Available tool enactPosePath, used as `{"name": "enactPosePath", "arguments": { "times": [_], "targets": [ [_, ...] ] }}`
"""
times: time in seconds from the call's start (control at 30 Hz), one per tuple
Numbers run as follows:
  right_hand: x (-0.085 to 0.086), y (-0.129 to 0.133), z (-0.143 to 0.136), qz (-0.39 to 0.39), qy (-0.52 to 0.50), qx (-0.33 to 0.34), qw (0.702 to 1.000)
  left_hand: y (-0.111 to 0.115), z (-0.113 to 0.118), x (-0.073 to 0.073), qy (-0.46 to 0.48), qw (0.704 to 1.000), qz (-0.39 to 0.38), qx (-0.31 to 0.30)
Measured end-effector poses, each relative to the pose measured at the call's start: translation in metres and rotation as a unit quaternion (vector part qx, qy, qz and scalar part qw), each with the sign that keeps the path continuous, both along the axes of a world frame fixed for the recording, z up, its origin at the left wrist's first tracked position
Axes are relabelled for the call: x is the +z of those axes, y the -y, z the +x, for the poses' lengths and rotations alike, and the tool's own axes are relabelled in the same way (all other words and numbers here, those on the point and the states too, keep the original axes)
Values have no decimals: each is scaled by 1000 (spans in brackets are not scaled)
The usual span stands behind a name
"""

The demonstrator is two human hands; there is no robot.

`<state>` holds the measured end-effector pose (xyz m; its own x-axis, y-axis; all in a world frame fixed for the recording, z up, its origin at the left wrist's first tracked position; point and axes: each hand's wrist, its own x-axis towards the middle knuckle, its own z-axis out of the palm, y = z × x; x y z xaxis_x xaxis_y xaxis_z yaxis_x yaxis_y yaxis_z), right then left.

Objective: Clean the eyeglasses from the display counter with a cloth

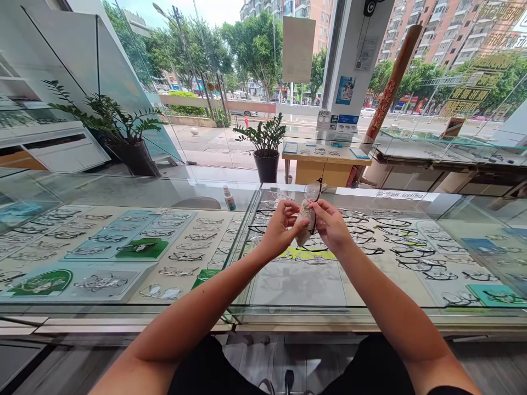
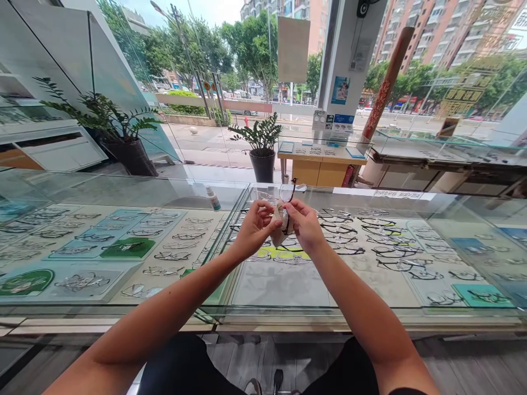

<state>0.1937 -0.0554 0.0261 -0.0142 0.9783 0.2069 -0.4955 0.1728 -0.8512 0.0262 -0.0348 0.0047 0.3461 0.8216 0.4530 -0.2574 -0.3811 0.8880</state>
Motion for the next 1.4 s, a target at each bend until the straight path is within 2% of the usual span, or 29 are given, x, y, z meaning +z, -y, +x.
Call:
{"name": "enactPosePath", "arguments": {
  "times": [0.1, 0.23, 0.43, 0.67, 0.97, 1.2, 1.4],
  "targets": [
    [2, 2, 0, 0, -6, 25, 1000, 2, 2, 4, 40, 994, -89, -48],
    [3, 3, 2, 6, -3, 30, 1000, 1, 0, 7, 4, 983, -150, -101],
    [3, 1, 6, 3, 24, 22, 999, -1, -3, 8, -63, 985, -91, -133],
    [3, -2, 6, -1, -1, 31, 1000, -1, -4, 11, -52, 980, -87, -174],
    [-6, -6, 1, -4, -4, 33, 999, 1, -5, 13, -34, 983, -104, -147],
    [2, 0, 3, 9, 28, 39, 999, 4, -5, 18, -40, 991, -61, -115],
    [7, 1, 5, 31, 63, 34, 997, 3, -3, 12, -48, 995, -42, -74]
  ]
}}
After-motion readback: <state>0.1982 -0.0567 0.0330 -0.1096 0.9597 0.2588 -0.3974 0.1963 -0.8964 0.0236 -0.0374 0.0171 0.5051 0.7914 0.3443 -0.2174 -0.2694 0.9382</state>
